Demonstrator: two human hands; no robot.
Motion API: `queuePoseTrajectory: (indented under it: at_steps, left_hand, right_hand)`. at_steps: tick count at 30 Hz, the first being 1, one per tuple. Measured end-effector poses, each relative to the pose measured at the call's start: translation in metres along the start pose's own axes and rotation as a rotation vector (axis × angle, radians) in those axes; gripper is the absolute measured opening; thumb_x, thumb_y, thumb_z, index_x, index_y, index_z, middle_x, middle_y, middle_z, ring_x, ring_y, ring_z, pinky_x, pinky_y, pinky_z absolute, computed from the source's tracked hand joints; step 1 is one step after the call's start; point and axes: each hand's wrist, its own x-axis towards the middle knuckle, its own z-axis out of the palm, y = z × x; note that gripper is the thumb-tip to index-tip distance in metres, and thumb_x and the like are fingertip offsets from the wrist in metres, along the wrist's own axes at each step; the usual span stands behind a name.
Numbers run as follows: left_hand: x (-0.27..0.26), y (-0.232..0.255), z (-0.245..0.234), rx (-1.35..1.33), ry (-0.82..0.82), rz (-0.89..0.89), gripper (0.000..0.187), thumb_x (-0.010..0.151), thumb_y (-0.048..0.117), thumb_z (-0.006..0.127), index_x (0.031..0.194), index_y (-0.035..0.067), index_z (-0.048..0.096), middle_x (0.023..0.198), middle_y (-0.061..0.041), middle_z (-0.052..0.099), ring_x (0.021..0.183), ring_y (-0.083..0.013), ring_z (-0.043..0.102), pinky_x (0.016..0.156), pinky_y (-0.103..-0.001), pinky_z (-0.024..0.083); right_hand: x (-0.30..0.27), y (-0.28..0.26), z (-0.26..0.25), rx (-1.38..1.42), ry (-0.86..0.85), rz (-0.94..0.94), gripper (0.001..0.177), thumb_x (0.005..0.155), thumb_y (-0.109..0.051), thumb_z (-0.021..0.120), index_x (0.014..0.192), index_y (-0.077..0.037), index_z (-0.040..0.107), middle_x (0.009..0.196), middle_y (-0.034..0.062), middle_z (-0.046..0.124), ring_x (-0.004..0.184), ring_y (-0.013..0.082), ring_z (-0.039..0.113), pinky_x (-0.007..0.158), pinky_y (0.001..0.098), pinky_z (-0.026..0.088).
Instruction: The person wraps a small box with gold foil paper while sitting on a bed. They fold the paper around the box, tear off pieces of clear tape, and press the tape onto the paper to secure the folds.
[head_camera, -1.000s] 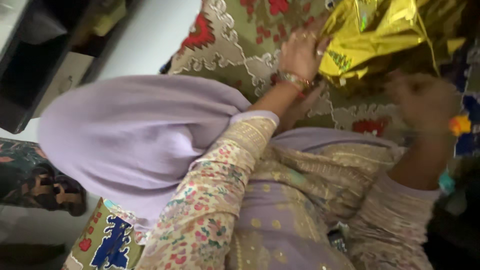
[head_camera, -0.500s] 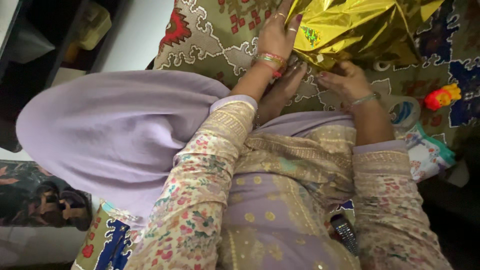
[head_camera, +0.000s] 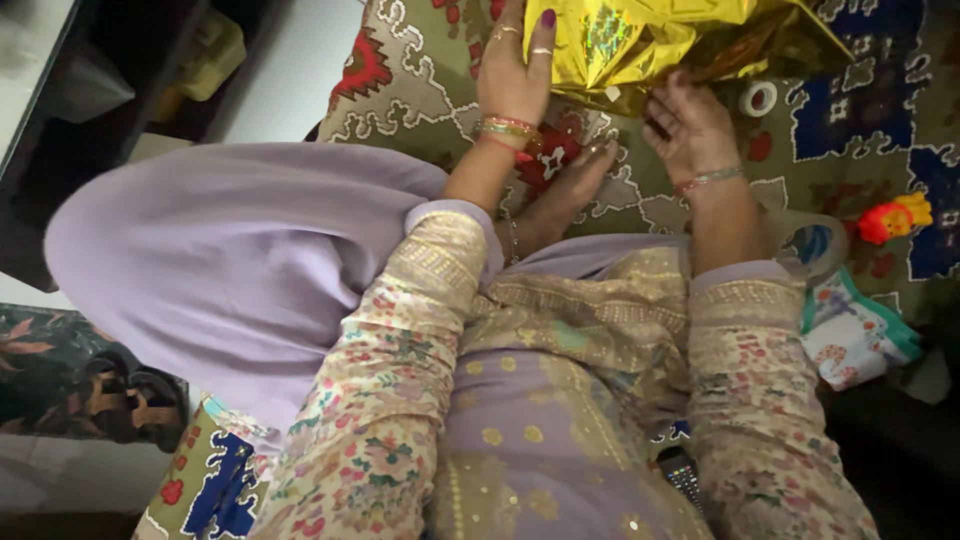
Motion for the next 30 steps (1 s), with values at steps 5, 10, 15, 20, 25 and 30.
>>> queuePoseTrajectory:
  at_steps: [5, 10, 15, 20, 25, 30]
  left_hand:
    - [0.006, 0.01, -0.02, -0.037, -0.242, -0.064, 0.069, 0.094, 0.047, 0.073, 0.142, 0.002, 0.051, 0.125, -0.026, 0.07, 0.116, -0.0406, 0.069, 0.101, -0.044, 0.055]
    - [0.017, 0.008, -0.059, 0.377, -0.672, 0.125, 0.121, 0.062, 0.019, 0.089, 0.154, 0.001, 0.012, 0.115, -0.032, 0.065, 0.104, -0.0487, 0.064, 0.081, -0.051, 0.053]
    - [0.015, -0.018, -0.054, 0.535, -0.603, 0.086, 0.097, 0.078, -0.004, 0.07, 0.161, 0.012, 0.024, 0.102, -0.025, 0.072, 0.094, -0.0424, 0.069, 0.079, -0.051, 0.055]
    - [0.014, -0.03, -0.049, 0.393, -0.343, 0.175, 0.033, 0.079, 0.009, 0.081, 0.107, 0.007, 0.064, 0.096, -0.02, 0.072, 0.09, -0.0411, 0.069, 0.08, -0.049, 0.056]
    - [0.004, 0.003, -0.066, 0.22, -0.242, 0.177, 0.026, 0.074, 0.004, 0.079, 0.098, 0.012, 0.071, 0.099, -0.015, 0.07, 0.087, -0.0344, 0.072, 0.079, -0.044, 0.059]
    - [-0.002, 0.034, -0.076, 0.263, -0.153, 0.267, 0.03, 0.075, 0.005, 0.082, 0.101, 0.017, 0.073, 0.104, -0.012, 0.066, 0.095, -0.0354, 0.068, 0.083, -0.046, 0.056]
  right_hand:
    - [-0.003, 0.002, -0.028, 0.327, -0.325, -0.103, 0.031, 0.094, -0.019, 0.085, 0.116, -0.013, 0.062, 0.124, 0.0031, 0.068, 0.127, 0.0219, 0.064, 0.105, 0.0434, 0.055]
    - [-0.014, -0.004, -0.025, 0.351, -0.312, -0.135, 0.019, 0.095, -0.015, 0.082, 0.109, -0.01, 0.07, 0.11, 0.0032, 0.073, 0.109, 0.0188, 0.07, 0.094, 0.0373, 0.058]
    - [-0.024, -0.008, -0.004, 0.266, -0.28, -0.145, 0.02, 0.093, -0.012, 0.084, 0.105, -0.008, 0.068, 0.105, 0.0036, 0.072, 0.102, 0.0207, 0.073, 0.088, 0.0382, 0.06]
    - [-0.029, -0.011, -0.004, 0.238, -0.337, -0.145, 0.023, 0.095, -0.01, 0.082, 0.11, -0.005, 0.066, 0.111, 0.0066, 0.074, 0.107, 0.021, 0.073, 0.09, 0.0383, 0.06]
    - [-0.023, -0.007, -0.006, 0.219, -0.367, -0.136, 0.025, 0.095, -0.016, 0.083, 0.111, -0.008, 0.065, 0.113, 0.0058, 0.074, 0.106, 0.02, 0.072, 0.088, 0.0361, 0.06]
    - [-0.017, -0.007, -0.006, 0.262, -0.256, -0.237, 0.029, 0.097, -0.02, 0.083, 0.116, -0.006, 0.065, 0.115, 0.0084, 0.071, 0.103, 0.0219, 0.071, 0.087, 0.0376, 0.059]
